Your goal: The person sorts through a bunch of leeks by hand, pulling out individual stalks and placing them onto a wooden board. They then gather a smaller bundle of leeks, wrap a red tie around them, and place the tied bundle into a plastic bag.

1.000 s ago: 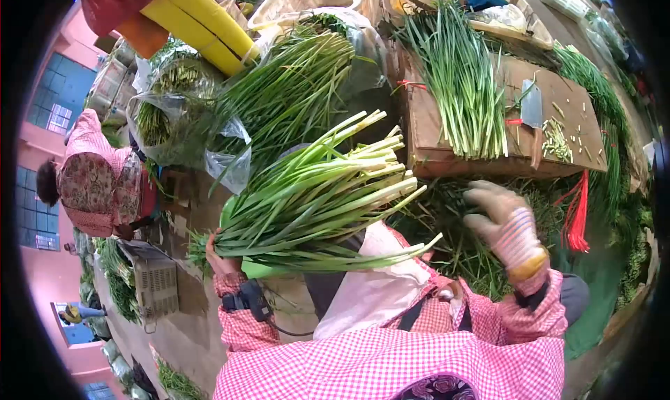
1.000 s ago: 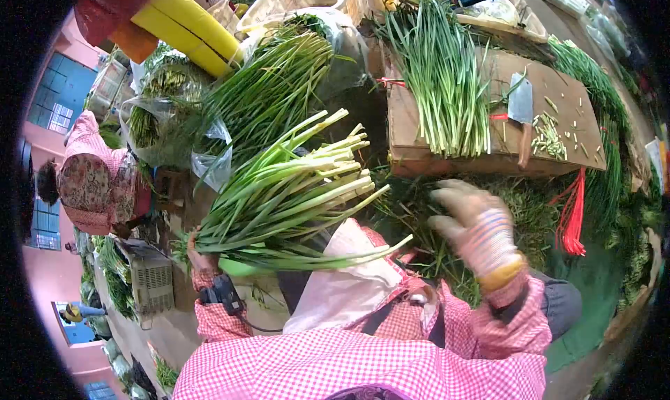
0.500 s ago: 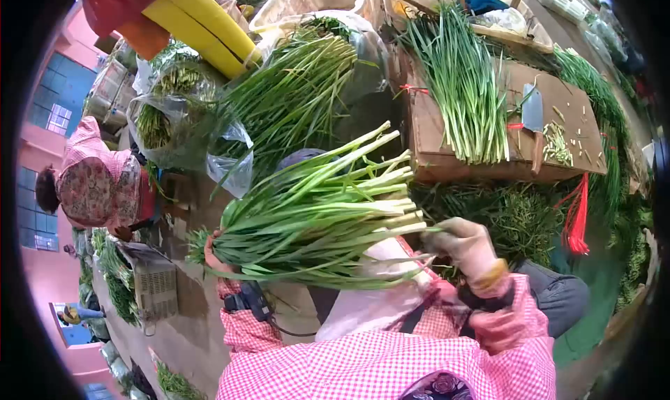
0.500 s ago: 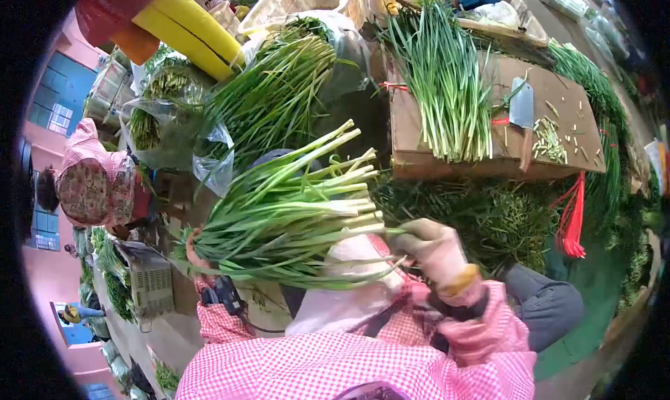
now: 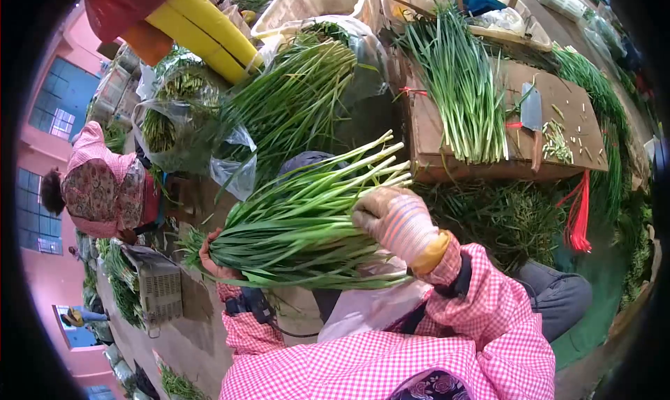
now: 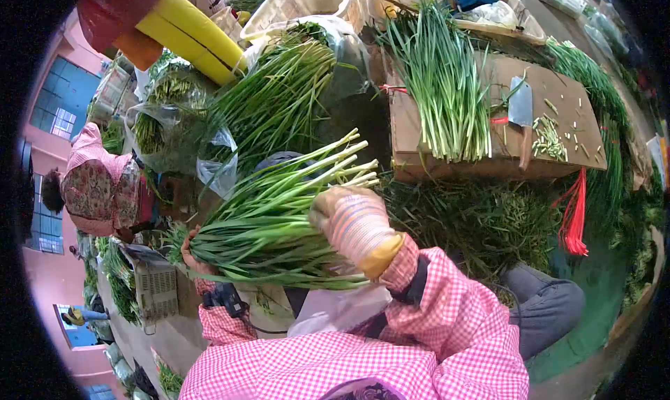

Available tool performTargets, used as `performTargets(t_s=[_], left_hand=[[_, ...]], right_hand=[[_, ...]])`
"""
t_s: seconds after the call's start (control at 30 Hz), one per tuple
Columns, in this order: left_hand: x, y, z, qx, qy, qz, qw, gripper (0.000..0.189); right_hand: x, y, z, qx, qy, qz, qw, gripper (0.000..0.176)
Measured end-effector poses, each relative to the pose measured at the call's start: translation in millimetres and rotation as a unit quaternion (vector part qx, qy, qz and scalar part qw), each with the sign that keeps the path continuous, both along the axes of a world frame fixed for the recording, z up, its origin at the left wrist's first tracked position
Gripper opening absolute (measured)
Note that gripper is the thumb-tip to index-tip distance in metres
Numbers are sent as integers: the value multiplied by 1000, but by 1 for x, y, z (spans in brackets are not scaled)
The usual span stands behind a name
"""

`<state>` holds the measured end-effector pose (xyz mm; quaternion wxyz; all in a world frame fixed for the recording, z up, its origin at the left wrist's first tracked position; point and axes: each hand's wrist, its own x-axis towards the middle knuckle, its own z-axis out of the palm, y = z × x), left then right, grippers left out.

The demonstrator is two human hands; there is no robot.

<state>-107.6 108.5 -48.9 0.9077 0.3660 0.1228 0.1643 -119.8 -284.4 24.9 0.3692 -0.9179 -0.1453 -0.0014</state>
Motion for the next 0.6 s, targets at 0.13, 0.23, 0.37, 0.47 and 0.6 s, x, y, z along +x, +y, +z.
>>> performTargets(t_s=[0.13,0.23,0.37,0.47,0.6], left_hand=[[-3,3,-4,29,32,59,997,19],[-3,4,-13,159,58,84,982,18],[-3,1,-9,43,-64,-24,997,17],[4,18,-26,41,-70,-21,996,18],[-7,-23,13,-61,-88,-58,993,19]], right_hand=[[-53,3,16,494,115,-45,860,6],[-64,-50,33,450,13,-62,891,16],[-75,-122,18,245,186,-73,949,22],[-47,-106,18,-115,-102,-123,980,27],[-11,-26,10,-131,-13,-75,988,39]])
